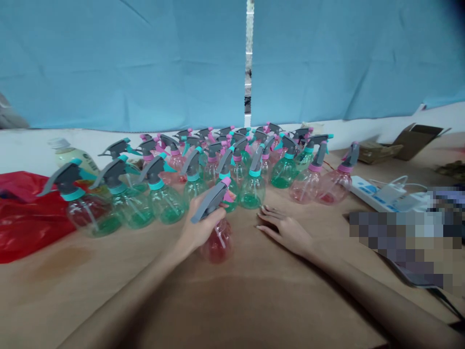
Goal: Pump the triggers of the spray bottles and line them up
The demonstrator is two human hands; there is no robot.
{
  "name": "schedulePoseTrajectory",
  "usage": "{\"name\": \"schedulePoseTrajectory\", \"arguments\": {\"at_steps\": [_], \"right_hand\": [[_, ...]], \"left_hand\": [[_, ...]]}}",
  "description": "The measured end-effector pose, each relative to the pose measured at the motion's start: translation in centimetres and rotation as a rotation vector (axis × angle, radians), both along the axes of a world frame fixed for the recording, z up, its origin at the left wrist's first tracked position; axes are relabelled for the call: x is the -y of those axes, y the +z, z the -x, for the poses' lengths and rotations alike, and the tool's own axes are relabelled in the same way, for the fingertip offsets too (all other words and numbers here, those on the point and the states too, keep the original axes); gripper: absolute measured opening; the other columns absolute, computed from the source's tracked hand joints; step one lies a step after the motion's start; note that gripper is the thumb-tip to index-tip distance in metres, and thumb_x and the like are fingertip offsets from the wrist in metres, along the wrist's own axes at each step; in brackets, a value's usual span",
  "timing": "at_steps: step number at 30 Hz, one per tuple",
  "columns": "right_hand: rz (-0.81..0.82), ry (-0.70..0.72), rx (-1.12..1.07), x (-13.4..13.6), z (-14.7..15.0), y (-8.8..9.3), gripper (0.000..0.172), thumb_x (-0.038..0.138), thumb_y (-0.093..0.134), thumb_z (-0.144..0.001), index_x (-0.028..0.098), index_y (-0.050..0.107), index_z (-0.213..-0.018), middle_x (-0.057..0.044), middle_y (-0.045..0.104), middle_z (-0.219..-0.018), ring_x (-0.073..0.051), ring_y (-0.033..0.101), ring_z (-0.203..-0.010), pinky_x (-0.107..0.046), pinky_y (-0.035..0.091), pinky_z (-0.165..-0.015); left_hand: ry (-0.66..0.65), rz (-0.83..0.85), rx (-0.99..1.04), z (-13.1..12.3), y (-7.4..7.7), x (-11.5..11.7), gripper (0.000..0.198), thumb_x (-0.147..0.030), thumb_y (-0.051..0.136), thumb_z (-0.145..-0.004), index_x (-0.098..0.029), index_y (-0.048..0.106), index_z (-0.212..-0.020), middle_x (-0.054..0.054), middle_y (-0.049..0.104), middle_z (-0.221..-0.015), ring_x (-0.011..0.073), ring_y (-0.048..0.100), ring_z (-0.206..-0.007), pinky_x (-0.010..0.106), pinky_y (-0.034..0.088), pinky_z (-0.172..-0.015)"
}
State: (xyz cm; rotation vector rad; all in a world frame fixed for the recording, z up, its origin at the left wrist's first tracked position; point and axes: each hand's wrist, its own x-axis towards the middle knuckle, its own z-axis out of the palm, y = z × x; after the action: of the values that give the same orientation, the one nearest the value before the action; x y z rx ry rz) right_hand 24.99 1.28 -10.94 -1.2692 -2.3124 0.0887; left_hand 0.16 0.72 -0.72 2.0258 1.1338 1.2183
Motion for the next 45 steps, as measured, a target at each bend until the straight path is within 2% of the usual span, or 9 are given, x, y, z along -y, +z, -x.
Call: {"name": "schedulePoseTrajectory", "arguments": {"at_steps": [6,13,17,20,24,30,38,45], "right_hand": [[0.034,-0.017,0.007,0.42,0.13,0.16,0.047,0.046,0.040,-0.090,0.019,0.051,-0.127,-0.008,0.048,-0.135,-0.025,0.038,-0.129,-0.045,0.034,-0.106],[0.057,-0.019,0.008,0.36,0.05,0.25,0.047,0.047,0.040,-0.090,0.018,0.053,-0.125,-0.009,0.048,-0.135,-0.025,0.038,-0.129,-0.045,0.032,-0.107],[0.058,-0.008,-0.002,0.37,0.00,0.28,0.048,0.049,0.039,-0.089,0.020,0.052,-0.126,-0.009,0.047,-0.136,-0.025,0.038,-0.129,-0.046,0.033,-0.106],[0.070,-0.016,0.014,0.42,-0.03,0.29,0.050,0.049,0.038,-0.090,0.018,0.051,-0.127,-0.010,0.047,-0.136,-0.025,0.037,-0.129,-0.045,0.032,-0.107],[0.073,-0.013,0.013,0.43,-0.09,0.25,0.050,0.050,0.037,-0.090,0.018,0.050,-0.127,-0.010,0.047,-0.136,-0.024,0.037,-0.130,-0.046,0.031,-0.108],[0.074,-0.011,0.007,0.41,-0.15,0.25,0.050,0.049,0.039,-0.089,0.018,0.051,-0.127,-0.009,0.047,-0.136,-0.024,0.038,-0.129,-0.046,0.031,-0.108],[0.077,0.024,0.022,0.30,-0.23,0.65,0.048,0.048,0.040,-0.090,0.020,0.053,-0.125,-0.007,0.053,-0.131,-0.023,0.037,-0.130,-0.043,0.030,-0.109],[0.066,0.039,-0.006,0.35,-0.23,0.81,0.045,0.047,0.041,-0.090,0.022,0.053,-0.124,-0.006,0.054,-0.130,-0.024,0.040,-0.128,-0.045,0.032,-0.108]], "left_hand": [[-0.031,0.056,0.082,0.10,-0.68,0.05,0.027,-0.020,0.053,-0.073,-0.019,0.064,-0.098,0.000,0.062,-0.073,0.0141,0.056,-0.065,0.026,0.046,-0.063],[-0.037,0.081,0.107,-0.02,-0.60,0.13,0.024,-0.020,0.054,-0.075,-0.020,0.063,-0.097,-0.002,0.058,-0.070,0.0129,0.053,-0.062,0.029,0.049,-0.070],[-0.024,0.100,0.080,-0.05,-0.47,0.17,0.027,-0.019,0.053,-0.075,-0.021,0.062,-0.100,0.000,0.061,-0.074,0.0143,0.056,-0.067,0.030,0.049,-0.072],[-0.016,0.108,0.074,-0.11,-0.32,0.25,0.027,-0.021,0.053,-0.074,-0.022,0.062,-0.100,0.001,0.062,-0.079,0.0163,0.058,-0.071,0.030,0.049,-0.071],[0.008,0.113,0.051,-0.19,-0.20,0.36,0.026,-0.026,0.053,-0.074,-0.021,0.063,-0.097,0.002,0.062,-0.076,0.0171,0.058,-0.068,0.030,0.048,-0.066],[0.031,0.117,0.040,-0.22,-0.09,0.40,0.020,-0.026,0.054,-0.072,-0.021,0.062,-0.089,-0.002,0.055,-0.065,0.0134,0.052,-0.059,0.027,0.047,-0.062],[0.004,0.077,0.035,-0.18,-0.15,0.30,0.025,-0.026,0.052,-0.073,-0.022,0.062,-0.095,0.000,0.059,-0.070,0.0137,0.052,-0.059,0.026,0.046,-0.059],[0.051,0.056,0.020,-0.18,0.17,0.62,0.015,-0.029,0.054,-0.070,-0.023,0.063,-0.080,-0.001,0.059,-0.068,0.0159,0.054,-0.061,0.028,0.044,-0.058]]}}
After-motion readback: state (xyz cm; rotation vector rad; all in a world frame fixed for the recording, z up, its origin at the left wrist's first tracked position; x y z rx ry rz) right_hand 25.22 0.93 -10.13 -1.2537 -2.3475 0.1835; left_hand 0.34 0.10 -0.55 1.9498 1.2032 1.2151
